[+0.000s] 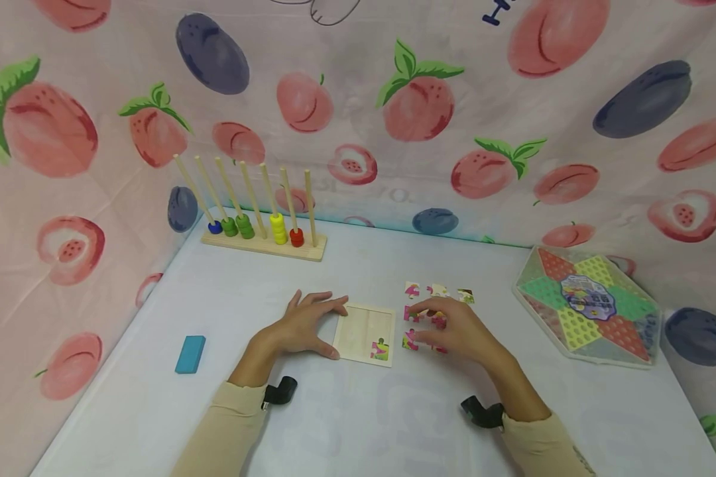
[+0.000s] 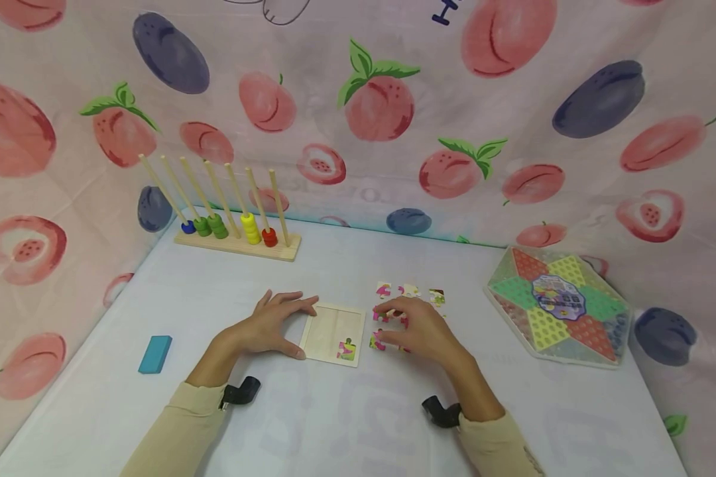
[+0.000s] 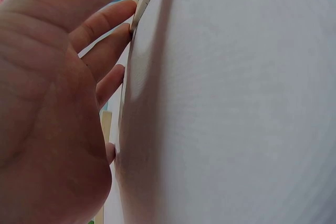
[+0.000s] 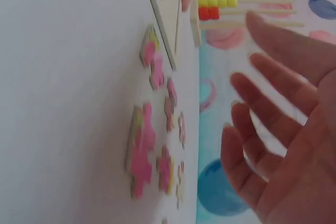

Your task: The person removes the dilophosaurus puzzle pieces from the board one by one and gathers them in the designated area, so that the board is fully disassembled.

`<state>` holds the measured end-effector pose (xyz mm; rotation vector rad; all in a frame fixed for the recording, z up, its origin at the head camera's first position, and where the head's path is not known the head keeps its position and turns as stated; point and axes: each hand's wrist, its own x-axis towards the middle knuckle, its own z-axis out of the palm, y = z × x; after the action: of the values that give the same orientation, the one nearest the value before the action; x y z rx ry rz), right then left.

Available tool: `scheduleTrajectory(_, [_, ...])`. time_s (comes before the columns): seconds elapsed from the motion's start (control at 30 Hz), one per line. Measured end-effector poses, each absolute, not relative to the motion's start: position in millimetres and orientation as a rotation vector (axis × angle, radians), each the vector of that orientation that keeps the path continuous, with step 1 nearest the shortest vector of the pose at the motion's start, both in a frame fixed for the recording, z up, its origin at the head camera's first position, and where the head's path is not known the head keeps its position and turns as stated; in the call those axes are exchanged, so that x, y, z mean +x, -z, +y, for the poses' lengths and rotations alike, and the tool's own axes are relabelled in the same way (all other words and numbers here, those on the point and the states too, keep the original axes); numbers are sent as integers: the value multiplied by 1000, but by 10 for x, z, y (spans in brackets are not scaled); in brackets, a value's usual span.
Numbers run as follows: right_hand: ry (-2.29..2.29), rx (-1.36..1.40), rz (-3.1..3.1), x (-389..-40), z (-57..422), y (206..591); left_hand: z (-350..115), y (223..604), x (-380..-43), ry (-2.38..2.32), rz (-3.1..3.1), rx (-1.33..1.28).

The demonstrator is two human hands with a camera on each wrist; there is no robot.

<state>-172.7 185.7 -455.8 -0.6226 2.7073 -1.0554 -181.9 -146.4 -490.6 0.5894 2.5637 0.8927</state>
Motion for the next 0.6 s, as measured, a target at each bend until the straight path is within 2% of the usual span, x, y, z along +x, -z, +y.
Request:
scheduleTrajectory(0.37, [973, -813, 2625, -1631, 1594, 4634, -1456, 4920, -1823, -866, 2573, 583])
scheduleTrajectory(0.6, [825, -814, 2623, -1565, 1447, 4728, -1463, 4919, -1830, -863, 2572, 588])
